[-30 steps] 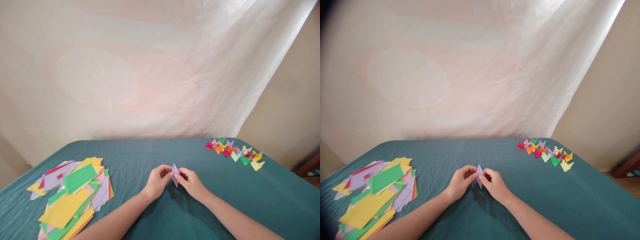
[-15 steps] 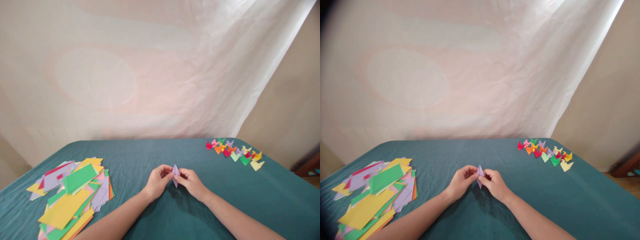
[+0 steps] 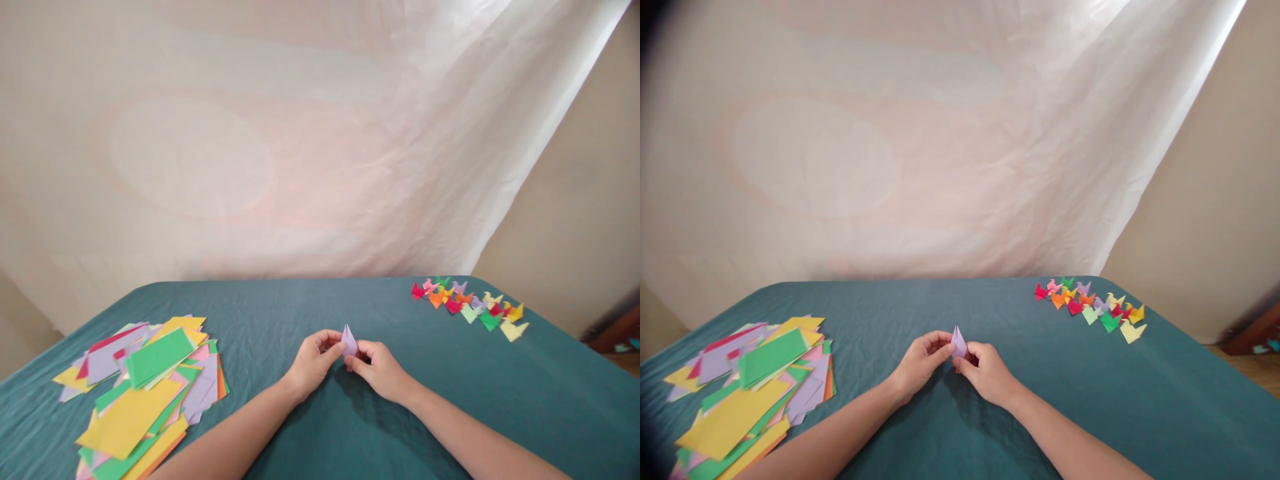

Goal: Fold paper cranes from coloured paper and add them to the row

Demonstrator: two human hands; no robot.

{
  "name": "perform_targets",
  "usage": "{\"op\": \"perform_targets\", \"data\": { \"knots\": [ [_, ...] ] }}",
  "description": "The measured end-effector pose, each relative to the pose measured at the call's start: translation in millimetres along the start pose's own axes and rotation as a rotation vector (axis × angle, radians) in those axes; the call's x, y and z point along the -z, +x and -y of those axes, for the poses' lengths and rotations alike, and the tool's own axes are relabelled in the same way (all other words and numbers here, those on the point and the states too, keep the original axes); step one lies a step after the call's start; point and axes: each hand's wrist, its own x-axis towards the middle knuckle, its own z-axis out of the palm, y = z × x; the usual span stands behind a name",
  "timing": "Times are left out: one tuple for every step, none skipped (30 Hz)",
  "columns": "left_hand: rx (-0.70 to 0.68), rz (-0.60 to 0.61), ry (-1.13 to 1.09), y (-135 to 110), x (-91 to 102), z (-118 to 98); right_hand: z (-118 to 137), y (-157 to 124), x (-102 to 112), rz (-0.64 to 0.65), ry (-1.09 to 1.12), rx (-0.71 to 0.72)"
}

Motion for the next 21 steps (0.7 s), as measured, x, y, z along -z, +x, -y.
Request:
{"op": "perform_targets", "data": {
  "knots": [
    [-0.004,0.011,0.024,-0.3,-0.2,-0.1,-0.5,0.2,-0.2,-0.004,-0.002,-0.002],
    [-0.007,0.016,0.048,-0.5,-0.4,-0.1,-0.7,0.4,-0.2,-0.005,-0.004,-0.005],
    [-0.011,0.012,0.070,-0.9,-0.6,0.0,-0.7,0.6,-0.1,-0.002,-0.005,-0.007],
    [-0.015,0.002,0.086,-1.2,-0.7,0.1,-0.3,0.6,0.1,0.003,-0.008,-0.008],
    [-0.018,-0.013,0.095,-1.5,-0.7,0.2,0.3,0.6,0.3,0.008,-0.011,-0.007],
    [-0.017,-0.025,0.100,-1.9,-0.6,0.2,0.9,0.5,0.5,0.014,-0.015,-0.003],
    [-0.015,-0.032,0.101,-2.1,-0.5,0.1,1.3,0.4,0.6,0.021,-0.019,0.003],
    [-0.014,-0.037,0.099,-2.3,-0.2,-0.1,1.5,0.2,0.6,0.029,-0.024,0.012],
    [-0.014,-0.037,0.095,-2.4,0.1,-0.3,1.2,-0.1,0.3,0.036,-0.028,0.021],
    [-0.015,-0.038,0.092,-2.4,0.4,-0.5,0.5,-0.3,-0.2,0.042,-0.031,0.028],
    [-0.015,-0.039,0.090,-2.3,0.7,-0.7,-0.6,-0.5,-0.8,0.045,-0.036,0.033],
    [-0.015,-0.042,0.089,-2.0,0.9,-0.8,-1.9,-0.8,-1.6,0.042,-0.043,0.034],
    [-0.015,-0.048,0.092,-1.7,1.1,-0.8,-3.3,-1.0,-2.3,0.032,-0.048,0.032],
    [-0.014,-0.056,0.099,-1.5,1.2,-0.8,-4.5,-1.1,-3.0,0.014,-0.047,0.026],
    [-0.014,-0.064,0.111,-1.3,1.2,-0.8,-5.4,-1.3,-3.6,-0.009,-0.036,0.018],
    [-0.014,-0.069,0.129,-1.2,1.0,-0.9,-5.8,-1.4,-3.9,-0.035,-0.015,0.007],
    [-0.015,-0.071,0.153,-1.4,0.6,-1.1,-5.6,-1.5,-4.0,-0.062,0.012,-0.002],
    [-0.016,-0.073,0.182,-1.7,-0.1,-1.4,-5.0,-1.5,-3.8,-0.081,0.041,-0.007],
    [-0.017,-0.072,0.214,-2.3,-1.0,-1.8,-3.9,-1.5,-3.4,-0.091,0.066,-0.005],
    [-0.017,-0.074,0.247,-3.0,-2.1,-2.2,-2.5,-1.4,-2.7,-0.095,0.083,0.005],
    [-0.015,-0.078,0.280,-3.7,-3.2,-2.8,-1.0,-1.2,-2.0,-0.095,0.093,0.022]
  ]
}}
